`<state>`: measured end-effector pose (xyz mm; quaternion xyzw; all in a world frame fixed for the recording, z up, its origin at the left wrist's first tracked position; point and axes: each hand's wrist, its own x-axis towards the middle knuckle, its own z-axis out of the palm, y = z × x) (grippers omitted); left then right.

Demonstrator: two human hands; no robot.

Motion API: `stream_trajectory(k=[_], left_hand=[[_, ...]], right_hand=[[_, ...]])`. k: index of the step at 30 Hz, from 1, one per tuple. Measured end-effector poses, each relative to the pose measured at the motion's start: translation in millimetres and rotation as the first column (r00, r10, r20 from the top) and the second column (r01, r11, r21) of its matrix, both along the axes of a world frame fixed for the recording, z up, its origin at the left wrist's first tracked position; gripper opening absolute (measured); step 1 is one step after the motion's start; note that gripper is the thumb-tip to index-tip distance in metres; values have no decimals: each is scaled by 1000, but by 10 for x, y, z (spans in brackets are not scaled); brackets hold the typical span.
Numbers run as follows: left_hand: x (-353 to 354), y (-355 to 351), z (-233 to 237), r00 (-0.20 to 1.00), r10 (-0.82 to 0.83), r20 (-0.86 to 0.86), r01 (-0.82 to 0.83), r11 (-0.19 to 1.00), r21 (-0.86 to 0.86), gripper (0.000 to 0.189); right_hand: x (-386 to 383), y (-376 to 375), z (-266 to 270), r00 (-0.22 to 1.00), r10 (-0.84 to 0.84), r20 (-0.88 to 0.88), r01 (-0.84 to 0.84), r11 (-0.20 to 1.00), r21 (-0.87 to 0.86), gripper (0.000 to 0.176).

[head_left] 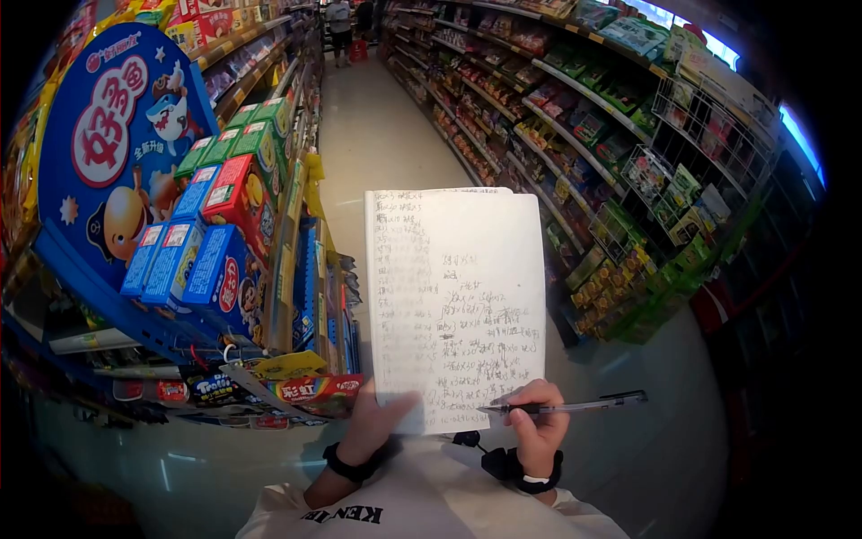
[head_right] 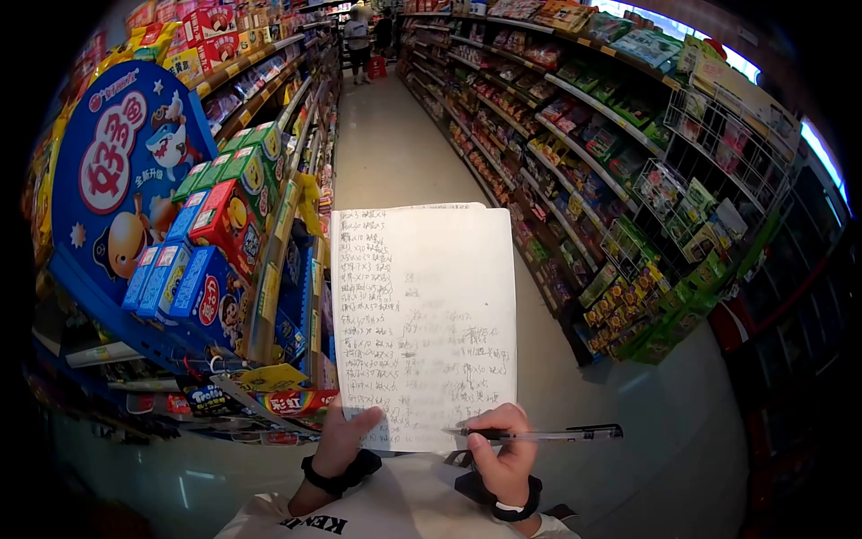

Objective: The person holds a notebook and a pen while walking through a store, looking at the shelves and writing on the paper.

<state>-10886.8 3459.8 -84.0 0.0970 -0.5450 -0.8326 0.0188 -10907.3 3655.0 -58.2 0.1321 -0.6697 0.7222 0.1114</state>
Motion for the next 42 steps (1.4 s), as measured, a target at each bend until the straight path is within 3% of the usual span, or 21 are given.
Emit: stream_trajectory(k=[4,7,10,27,42], left_hand=[[-18,-7,-7,1000,-4,-7,4,1000,-6,31],[-34,-32,-37,999,-42,20,42,999,-14,47],[-36,-22,-5,1000,-18,5,18,1000,-6,32],[-23,-34,12,999,-28,-24,28,1000,-5,33],[48,-57,82,999,-18,-50,17,1000,-24,31]], right_hand=[[-9,-3,-10,1000,-2,-5,2,1000,-2,9],[-19,-14,-9,1000,-6,-7,6,1000,2,8],[-28,-22,-5,1000,-3,-6,3,1000,-8,8],[-56,-23,-35,1000,-21,-24,22,997,71,9],[-94,-40,31,984,12,-178,42,953,299,8]])
